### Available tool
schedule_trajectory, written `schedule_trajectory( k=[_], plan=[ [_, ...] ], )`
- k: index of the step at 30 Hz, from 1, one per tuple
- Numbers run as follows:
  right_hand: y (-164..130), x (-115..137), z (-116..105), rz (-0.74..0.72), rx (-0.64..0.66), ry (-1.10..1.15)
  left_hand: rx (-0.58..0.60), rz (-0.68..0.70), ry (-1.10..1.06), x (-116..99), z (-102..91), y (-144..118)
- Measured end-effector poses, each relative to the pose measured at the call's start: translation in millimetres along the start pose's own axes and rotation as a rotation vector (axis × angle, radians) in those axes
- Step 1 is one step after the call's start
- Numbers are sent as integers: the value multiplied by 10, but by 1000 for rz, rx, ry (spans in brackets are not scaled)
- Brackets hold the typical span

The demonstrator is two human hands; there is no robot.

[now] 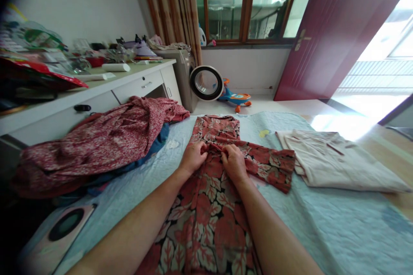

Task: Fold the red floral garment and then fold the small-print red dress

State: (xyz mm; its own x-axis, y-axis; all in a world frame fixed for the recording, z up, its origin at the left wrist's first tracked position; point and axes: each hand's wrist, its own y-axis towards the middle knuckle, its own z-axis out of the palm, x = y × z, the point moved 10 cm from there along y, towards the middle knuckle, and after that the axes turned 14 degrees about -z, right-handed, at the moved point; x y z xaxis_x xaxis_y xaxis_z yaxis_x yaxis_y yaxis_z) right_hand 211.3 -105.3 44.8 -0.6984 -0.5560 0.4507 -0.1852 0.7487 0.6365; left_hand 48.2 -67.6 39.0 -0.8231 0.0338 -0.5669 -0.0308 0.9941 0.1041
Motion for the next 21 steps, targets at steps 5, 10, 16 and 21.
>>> schedule_trajectory(
  k=[5, 10, 16, 21],
  plan=[
    [7, -40, 22, -8, 3, 17, -55, 34, -131, 97, -35, 23],
    [1, -107, 21, 32, -4, 58, 1, 17, -269, 173, 7, 71],
    [11, -108, 13, 40, -5, 75, 40, -2, -284, 226, 79, 100],
    [5, -119, 26, 41, 1, 65, 45, 28, -201, 164, 104, 38]
  ],
)
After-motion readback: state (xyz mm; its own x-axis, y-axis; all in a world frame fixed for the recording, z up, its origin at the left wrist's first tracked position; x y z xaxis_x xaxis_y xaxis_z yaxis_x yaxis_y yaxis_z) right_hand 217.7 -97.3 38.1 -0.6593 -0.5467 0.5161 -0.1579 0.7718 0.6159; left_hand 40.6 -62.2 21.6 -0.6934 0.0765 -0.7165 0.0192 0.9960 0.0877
